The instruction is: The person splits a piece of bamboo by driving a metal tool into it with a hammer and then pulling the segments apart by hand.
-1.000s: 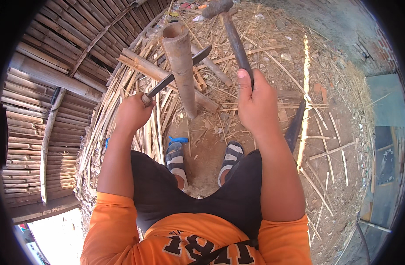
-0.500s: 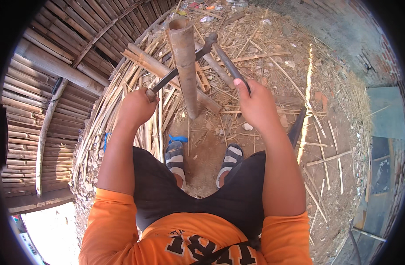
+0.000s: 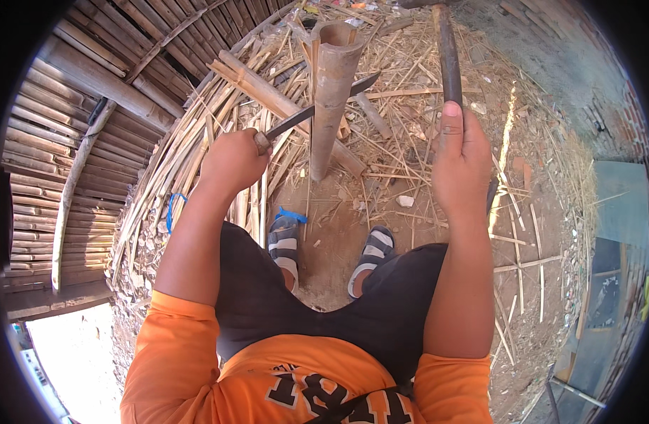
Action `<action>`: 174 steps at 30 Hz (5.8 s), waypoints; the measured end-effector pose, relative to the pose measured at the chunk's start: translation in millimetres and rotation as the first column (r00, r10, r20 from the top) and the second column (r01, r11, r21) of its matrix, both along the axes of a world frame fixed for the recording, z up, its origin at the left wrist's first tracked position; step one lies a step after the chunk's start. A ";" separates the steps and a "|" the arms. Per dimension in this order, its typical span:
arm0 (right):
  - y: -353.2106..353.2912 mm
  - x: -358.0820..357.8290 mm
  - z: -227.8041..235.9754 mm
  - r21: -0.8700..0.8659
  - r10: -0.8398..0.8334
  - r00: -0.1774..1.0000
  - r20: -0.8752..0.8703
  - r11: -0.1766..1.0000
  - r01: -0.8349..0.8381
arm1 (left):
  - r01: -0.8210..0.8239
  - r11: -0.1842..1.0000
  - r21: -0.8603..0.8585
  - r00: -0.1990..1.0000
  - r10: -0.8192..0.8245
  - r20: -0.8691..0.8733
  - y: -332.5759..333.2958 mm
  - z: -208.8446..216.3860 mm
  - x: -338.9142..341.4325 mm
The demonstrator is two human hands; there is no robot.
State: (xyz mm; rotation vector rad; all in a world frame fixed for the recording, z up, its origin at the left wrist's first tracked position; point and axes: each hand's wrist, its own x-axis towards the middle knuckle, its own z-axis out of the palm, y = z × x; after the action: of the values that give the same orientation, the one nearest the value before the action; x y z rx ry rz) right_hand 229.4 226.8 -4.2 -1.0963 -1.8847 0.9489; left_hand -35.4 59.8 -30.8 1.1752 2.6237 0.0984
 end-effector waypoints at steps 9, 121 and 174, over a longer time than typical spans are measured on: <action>-10.1 7.9 -9.1 -0.026 0.067 0.987 0.149 0.998 -0.064 | -0.014 0.998 0.069 1.000 0.014 -0.008 -16.7 -16.6 -17.6; -24.8 -13.7 -51.8 -0.118 0.160 0.905 0.393 0.985 -0.123 | 0.014 0.996 -0.088 0.986 -0.028 -0.165 -28.2 0.3 -19.4; -35.9 3.5 -17.2 -0.071 0.106 0.987 0.117 0.993 -0.098 | 0.030 1.000 0.007 0.990 -0.029 -0.137 -33.3 -3.9 -3.7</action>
State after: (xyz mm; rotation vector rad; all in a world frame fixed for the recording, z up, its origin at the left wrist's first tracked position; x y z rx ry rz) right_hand 233.0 190.8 -21.4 -1.1265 -2.0369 1.0286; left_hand -39.2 26.5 -34.7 1.2649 2.7248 0.0243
